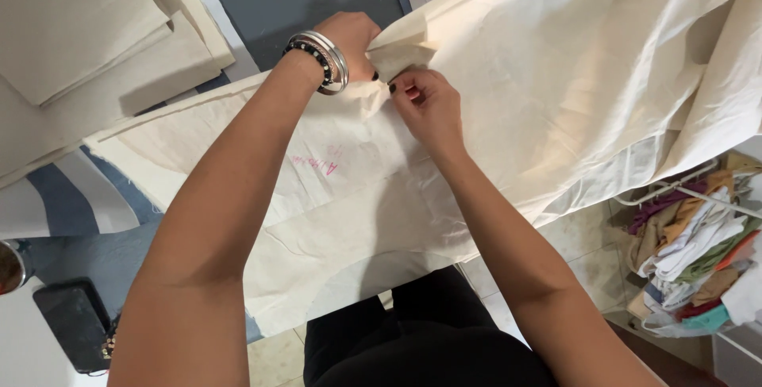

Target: The person pins a pattern onto a large piece of cream-colored fabric laid on a table. They then use scissors to cut the fabric along the pattern's outline. After cutting, the person removes the pins and folds the resulting fabric piece.

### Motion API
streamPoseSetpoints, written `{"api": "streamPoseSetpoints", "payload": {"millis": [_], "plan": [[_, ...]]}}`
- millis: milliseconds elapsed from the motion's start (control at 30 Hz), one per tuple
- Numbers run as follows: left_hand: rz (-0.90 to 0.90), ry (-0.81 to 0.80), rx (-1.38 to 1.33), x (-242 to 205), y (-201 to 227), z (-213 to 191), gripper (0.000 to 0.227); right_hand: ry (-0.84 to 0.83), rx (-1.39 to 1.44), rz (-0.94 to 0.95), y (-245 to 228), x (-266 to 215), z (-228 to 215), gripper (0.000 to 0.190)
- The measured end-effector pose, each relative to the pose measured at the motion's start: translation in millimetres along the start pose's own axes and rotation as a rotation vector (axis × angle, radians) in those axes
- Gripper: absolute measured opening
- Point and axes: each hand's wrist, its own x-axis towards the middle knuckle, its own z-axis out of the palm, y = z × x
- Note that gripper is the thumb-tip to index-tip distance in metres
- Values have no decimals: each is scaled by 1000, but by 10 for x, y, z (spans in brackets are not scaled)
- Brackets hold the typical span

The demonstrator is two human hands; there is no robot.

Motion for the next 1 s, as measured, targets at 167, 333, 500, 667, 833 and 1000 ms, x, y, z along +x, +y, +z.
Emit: {"api": "streamPoseSetpoints", "payload": {"millis": [167,333,500,667,833,1000], "plan": [[-16,-21,-21,-48,41,-23,12,-137,-120,154,-164,31,-108,11],[26,16,-30,148,-196,85,33,-91,19,78,-98,-74,-75,14],[42,57,-67,334,-395,269,38,17,140,-17,-1,-128,58,17],[53,25,-173,236,-315,254,31,76,175,-4,35,-109,140,11],[87,172,-41,410,-499,311,48,97,215,89,4,-104,95,4],[-103,496,129,-58,-286,282,47,111,44,51,8,-149,-69,29]]}}
